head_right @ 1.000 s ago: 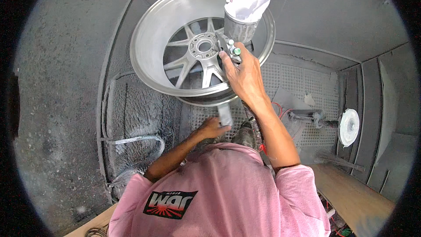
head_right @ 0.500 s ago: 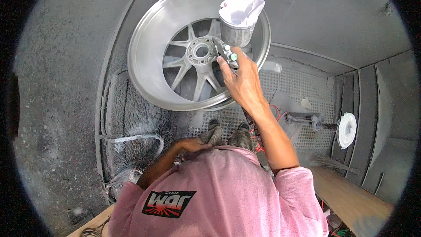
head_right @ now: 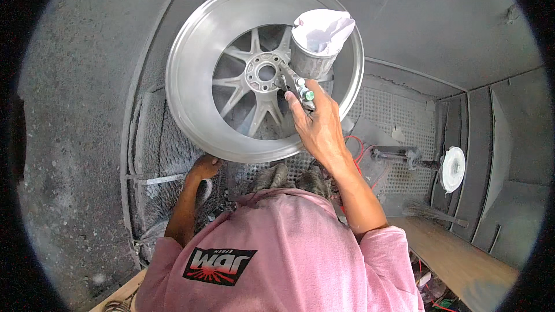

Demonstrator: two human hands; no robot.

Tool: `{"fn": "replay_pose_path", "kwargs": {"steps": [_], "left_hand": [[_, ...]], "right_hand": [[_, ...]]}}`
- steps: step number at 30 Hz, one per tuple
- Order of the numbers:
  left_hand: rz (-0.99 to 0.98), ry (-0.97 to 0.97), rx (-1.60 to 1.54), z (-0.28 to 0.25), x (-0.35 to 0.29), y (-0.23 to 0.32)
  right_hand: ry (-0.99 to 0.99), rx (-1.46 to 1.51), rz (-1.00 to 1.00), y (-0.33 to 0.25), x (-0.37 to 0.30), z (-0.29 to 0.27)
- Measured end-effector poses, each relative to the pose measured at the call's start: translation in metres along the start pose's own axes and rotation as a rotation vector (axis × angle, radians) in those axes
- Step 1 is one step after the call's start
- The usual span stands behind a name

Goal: Spray painting a car rim with silver paint using a spray gun.

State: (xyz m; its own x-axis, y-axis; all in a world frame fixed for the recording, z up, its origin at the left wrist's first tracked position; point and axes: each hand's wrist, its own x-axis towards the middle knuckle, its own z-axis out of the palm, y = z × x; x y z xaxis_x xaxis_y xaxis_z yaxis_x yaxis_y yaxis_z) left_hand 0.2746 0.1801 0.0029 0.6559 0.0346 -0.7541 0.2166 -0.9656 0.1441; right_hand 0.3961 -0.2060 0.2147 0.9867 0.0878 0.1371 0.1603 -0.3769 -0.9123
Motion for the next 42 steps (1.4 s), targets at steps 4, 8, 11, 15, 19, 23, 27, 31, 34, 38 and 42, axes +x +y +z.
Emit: {"fn": "replay_pose_path", "kwargs": {"steps": [4, 8, 11, 15, 19, 23, 27, 31, 34, 38, 42], "left_hand": [[0.155, 0.383, 0.004, 0.004, 0.009, -0.010], [0.118, 0.355, 0.037, -0.012, 0.006, 0.039], [0.156, 0.414, -0.076, -0.016, 0.001, 0.067], [0.157, 0.397, -0.075, 0.013, 0.034, 0.059], [0.239, 0.461, -0.327, 0.032, 0.038, 0.074], [0.360, 0.363, 0.053, 0.047, 0.034, 0.091], [0.514, 0.251, 0.444, 0.063, 0.036, 0.143], [0.735, 0.409, 0.404, 0.078, 0.036, 0.198], [0.770, 0.541, 0.387, 0.086, 0.041, 0.227], [0.770, 0.595, 0.391, 0.085, 0.043, 0.252], [0.745, 0.484, 0.328, 0.076, 0.035, 0.256]], "right_hand": [[-0.009, 0.003, 0.042, -0.006, -0.004, -0.005], [0.020, -0.063, 0.061, -0.008, -0.014, -0.027], [0.019, -0.023, 0.112, -0.013, -0.022, -0.042], [0.028, -0.022, 0.133, -0.022, -0.033, -0.063], [0.054, -0.097, 0.183, -0.006, -0.044, -0.084], [-0.004, -0.152, 0.212, -0.001, -0.049, -0.102], [-0.002, -0.109, 0.218, 0.008, -0.054, -0.112], [-0.030, -0.042, 0.265, -0.002, -0.055, -0.118], [-0.073, -0.045, 0.266, -0.002, -0.050, -0.126], [-0.064, -0.094, 0.217, 0.006, -0.038, -0.134], [-0.006, -0.106, 0.160, 0.005, -0.024, -0.144]]}}
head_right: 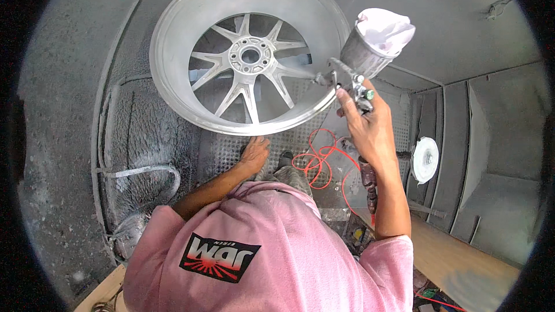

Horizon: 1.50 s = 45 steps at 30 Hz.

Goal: Spray painting a car rim with silver paint using a spray gun.

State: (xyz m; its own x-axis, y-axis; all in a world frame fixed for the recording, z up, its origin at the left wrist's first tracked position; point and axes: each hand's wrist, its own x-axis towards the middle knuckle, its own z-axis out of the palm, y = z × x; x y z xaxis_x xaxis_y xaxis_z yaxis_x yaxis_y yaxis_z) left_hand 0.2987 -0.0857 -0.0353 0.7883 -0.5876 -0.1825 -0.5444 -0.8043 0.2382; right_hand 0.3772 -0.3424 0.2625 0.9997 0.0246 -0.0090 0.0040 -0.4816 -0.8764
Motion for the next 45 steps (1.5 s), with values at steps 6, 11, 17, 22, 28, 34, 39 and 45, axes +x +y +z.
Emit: {"fn": "replay_pose_path", "kwargs": {"steps": [6, 11, 17, 22, 28, 34, 39, 45], "left_hand": [[-0.179, 0.145, -0.225, 0.029, -0.017, -0.012], [-0.332, 0.056, -0.352, 0.026, -0.031, -0.026], [-0.473, -0.248, -0.504, 0.000, -0.058, -0.049], [-0.320, -0.090, -0.162, 0.006, -0.088, -0.087], [-0.545, 0.047, -0.502, 0.010, -0.113, -0.132], [-0.575, 0.073, -0.326, 0.029, -0.116, -0.121], [-0.414, 0.067, -0.453, 0.021, -0.087, -0.055], [-0.403, 0.076, -1.057, 0.070, -0.068, -0.026]], "right_hand": [[-0.013, -0.014, 0.007, 0.007, 0.011, -0.004], [-0.124, 0.058, 0.135, -0.006, -0.002, 0.002], [-0.219, 0.048, 0.094, -0.005, -0.012, 0.003], [-0.119, 0.037, 0.082, -0.008, -0.007, 0.005], [-0.177, 0.031, 0.100, -0.015, -0.007, 0.000], [-0.047, -0.070, -0.006, -0.012, 0.005, -0.001], [-0.010, -0.136, -0.073, -0.001, 0.011, -0.010], [-0.211, -0.034, 0.045, -0.006, -0.009, -0.001]]}}
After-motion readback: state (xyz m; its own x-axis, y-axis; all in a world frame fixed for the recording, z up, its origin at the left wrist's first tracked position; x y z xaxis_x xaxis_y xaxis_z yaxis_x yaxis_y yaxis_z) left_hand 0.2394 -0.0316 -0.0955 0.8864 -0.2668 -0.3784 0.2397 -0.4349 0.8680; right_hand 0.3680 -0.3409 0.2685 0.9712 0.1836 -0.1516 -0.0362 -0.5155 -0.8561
